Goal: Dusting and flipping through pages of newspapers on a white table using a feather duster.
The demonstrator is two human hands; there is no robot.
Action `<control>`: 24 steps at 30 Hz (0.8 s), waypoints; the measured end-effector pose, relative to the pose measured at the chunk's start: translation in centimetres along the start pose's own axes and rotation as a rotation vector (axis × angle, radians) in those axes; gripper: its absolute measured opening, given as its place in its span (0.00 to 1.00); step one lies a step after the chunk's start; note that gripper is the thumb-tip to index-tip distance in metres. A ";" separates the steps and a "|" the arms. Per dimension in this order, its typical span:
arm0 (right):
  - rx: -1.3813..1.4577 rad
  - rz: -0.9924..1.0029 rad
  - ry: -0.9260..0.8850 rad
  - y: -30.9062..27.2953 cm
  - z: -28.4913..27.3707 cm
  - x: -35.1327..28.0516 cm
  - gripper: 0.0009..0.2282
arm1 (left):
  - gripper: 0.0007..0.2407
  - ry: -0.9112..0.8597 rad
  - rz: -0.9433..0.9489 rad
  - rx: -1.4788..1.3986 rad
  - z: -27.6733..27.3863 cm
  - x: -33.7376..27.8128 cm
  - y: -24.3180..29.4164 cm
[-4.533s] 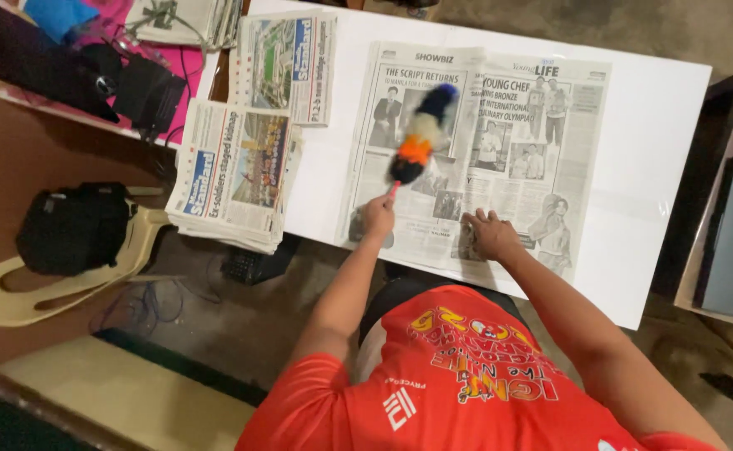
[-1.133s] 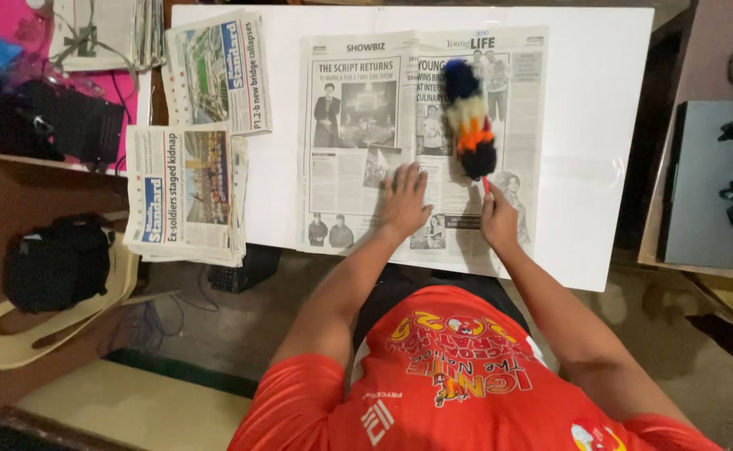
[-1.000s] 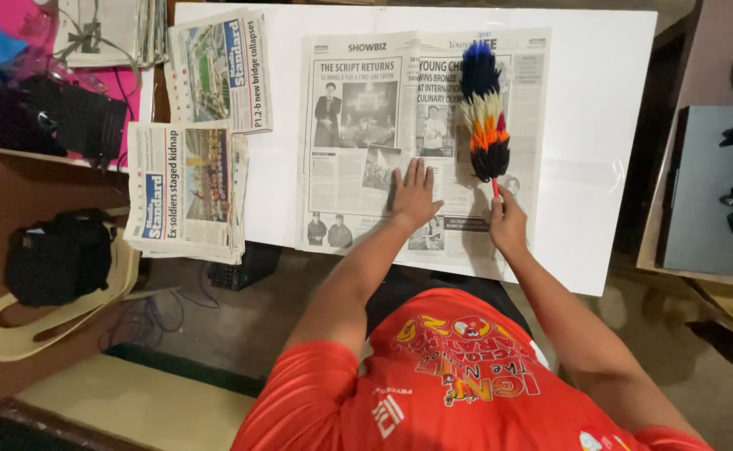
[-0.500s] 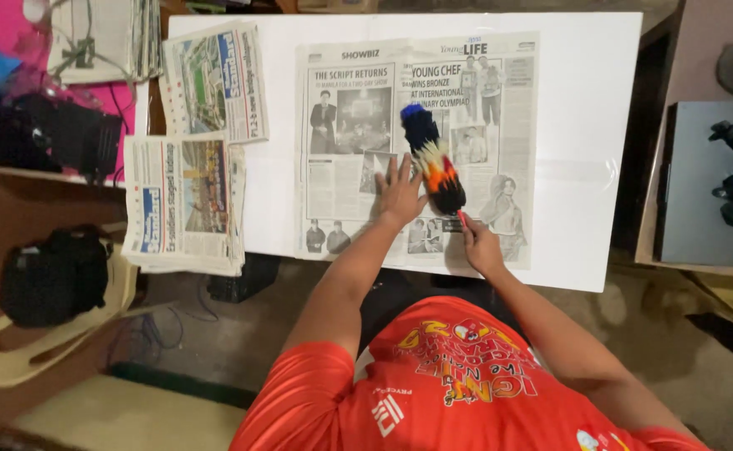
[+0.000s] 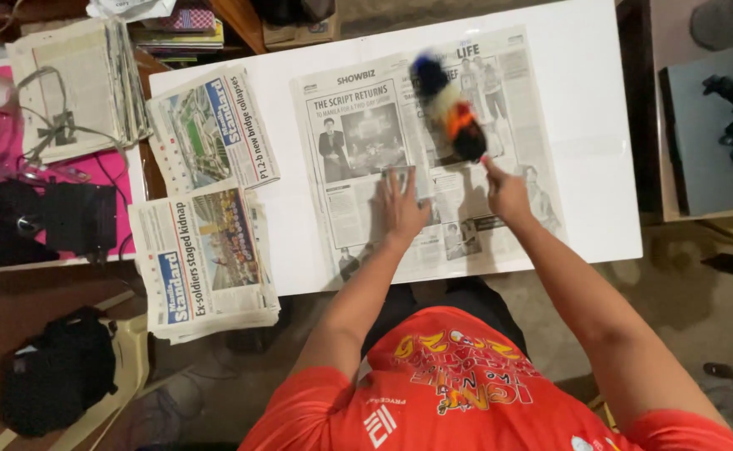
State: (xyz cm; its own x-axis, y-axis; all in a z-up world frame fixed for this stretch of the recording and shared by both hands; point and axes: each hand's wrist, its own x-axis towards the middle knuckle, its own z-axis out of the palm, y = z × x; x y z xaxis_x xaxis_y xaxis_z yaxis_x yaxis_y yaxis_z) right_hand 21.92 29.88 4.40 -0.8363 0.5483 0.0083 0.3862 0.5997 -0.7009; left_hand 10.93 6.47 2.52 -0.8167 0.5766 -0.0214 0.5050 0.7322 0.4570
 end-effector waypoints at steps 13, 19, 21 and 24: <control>-0.176 0.261 0.224 1.4 -1.6 1.8 0.21 | 0.42 -0.502 -0.237 0.155 -4.8 -2.6 -1.6; -0.165 0.089 -0.097 0.6 4.6 -14.7 0.31 | 0.41 -0.438 -0.192 0.142 -4.4 -2.9 -2.6; -0.256 0.275 -0.016 3.6 4.2 -13.8 0.27 | 0.42 -0.466 -0.185 0.100 -4.0 -0.4 -2.3; -0.362 0.345 0.115 10.0 2.4 -9.6 0.24 | 0.42 -0.509 -0.233 0.168 -4.4 -2.2 -1.9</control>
State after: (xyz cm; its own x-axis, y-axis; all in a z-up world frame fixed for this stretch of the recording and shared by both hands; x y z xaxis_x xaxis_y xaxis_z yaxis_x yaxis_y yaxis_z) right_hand 32.89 29.24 -4.43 -0.5962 0.7981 -0.0873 0.7590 0.5248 -0.3853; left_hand 10.50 2.21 5.64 -0.6954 0.4648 -0.5480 0.3995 0.8840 0.2427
